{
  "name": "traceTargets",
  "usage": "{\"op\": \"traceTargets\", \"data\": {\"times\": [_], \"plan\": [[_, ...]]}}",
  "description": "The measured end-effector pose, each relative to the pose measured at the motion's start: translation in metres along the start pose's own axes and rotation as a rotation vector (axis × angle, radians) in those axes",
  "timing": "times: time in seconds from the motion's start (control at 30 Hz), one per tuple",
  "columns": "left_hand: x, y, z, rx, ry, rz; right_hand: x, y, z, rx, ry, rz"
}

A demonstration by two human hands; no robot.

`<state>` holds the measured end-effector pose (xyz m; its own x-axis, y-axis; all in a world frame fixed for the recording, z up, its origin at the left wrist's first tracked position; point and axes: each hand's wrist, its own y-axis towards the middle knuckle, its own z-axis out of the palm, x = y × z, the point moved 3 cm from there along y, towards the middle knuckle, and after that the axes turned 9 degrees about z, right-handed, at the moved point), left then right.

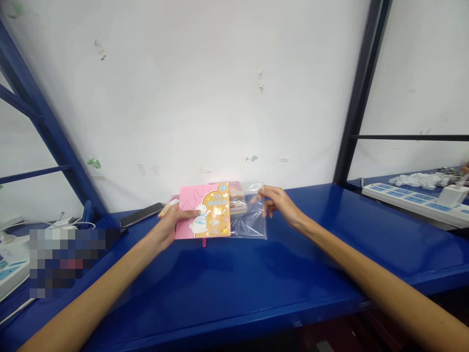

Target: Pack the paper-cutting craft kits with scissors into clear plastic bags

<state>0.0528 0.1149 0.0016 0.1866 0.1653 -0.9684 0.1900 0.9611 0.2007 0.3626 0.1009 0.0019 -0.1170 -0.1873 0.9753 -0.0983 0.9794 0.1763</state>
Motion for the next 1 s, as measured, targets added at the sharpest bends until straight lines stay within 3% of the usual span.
{"op": "traceTargets", "data": {"times": [0.43, 0.63, 0.77, 0.9, 1.0], "plan": [[-0.004, -0.002, 0.004, 0.034, 0.131, 0.12, 0.009, -0.011, 0.013, 0.037, -0.205, -0.036], [-0.017, -0.005, 0.006, -0.044, 0.279, 0.321, 0.007, -0.008, 0.013, 0.028, -0.245, -0.081], [-0.024, -0.01, 0.007, -0.093, 0.511, 0.564, 0.008, -0.01, 0.013, -0.063, -0.285, -0.113], [-0.021, -0.017, 0.007, -0.136, 0.799, 0.767, 0.015, -0.017, 0.01, -0.298, -0.461, -0.312], [-0.017, -0.02, 0.008, -0.06, 0.84, 0.84, 0.017, -0.021, 0.014, -0.318, -0.619, -0.506]]}}
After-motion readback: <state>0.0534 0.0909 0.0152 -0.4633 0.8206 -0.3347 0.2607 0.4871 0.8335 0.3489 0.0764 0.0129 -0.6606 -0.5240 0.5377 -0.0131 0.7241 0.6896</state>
